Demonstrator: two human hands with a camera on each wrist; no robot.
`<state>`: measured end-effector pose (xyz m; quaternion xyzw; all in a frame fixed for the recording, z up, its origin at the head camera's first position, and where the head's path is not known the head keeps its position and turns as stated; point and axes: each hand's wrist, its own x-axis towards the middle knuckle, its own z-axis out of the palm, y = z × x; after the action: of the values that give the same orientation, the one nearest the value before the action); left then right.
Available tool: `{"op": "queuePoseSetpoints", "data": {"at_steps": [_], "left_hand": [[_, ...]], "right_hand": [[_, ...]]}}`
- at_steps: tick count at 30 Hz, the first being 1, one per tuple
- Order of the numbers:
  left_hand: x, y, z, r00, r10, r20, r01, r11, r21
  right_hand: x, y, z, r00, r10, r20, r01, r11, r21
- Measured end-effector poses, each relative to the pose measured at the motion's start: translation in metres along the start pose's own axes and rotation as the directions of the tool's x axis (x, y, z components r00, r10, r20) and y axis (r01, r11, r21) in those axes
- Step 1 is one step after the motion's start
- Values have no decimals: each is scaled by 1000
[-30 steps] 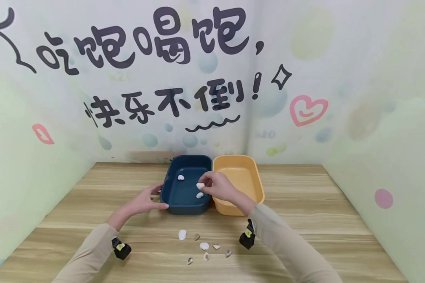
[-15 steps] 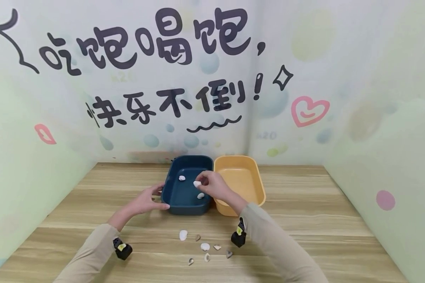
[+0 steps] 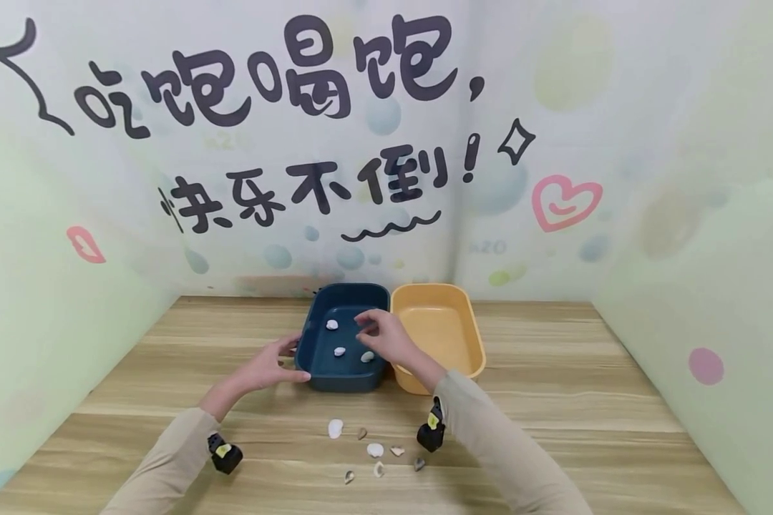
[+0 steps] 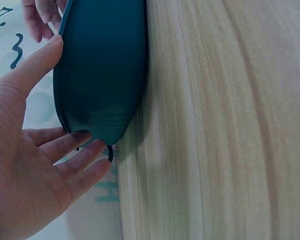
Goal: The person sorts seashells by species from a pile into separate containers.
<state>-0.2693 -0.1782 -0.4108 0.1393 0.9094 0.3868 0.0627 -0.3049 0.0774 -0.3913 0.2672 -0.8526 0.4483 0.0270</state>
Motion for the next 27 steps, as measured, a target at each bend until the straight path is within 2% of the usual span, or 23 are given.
{"op": "queuePoseSetpoints", "data": {"at_steps": [13,27], "left_hand": [[0,0,0,1000,-8,2,8,1000,-4],[1,-2,0,1000,13,17,-13,999,-30]], "right_hand": [[-14,-4,-18,998,-41,57,43,998,-38],[-46,-10,-28,984,-104,148,114,992,-62]]}}
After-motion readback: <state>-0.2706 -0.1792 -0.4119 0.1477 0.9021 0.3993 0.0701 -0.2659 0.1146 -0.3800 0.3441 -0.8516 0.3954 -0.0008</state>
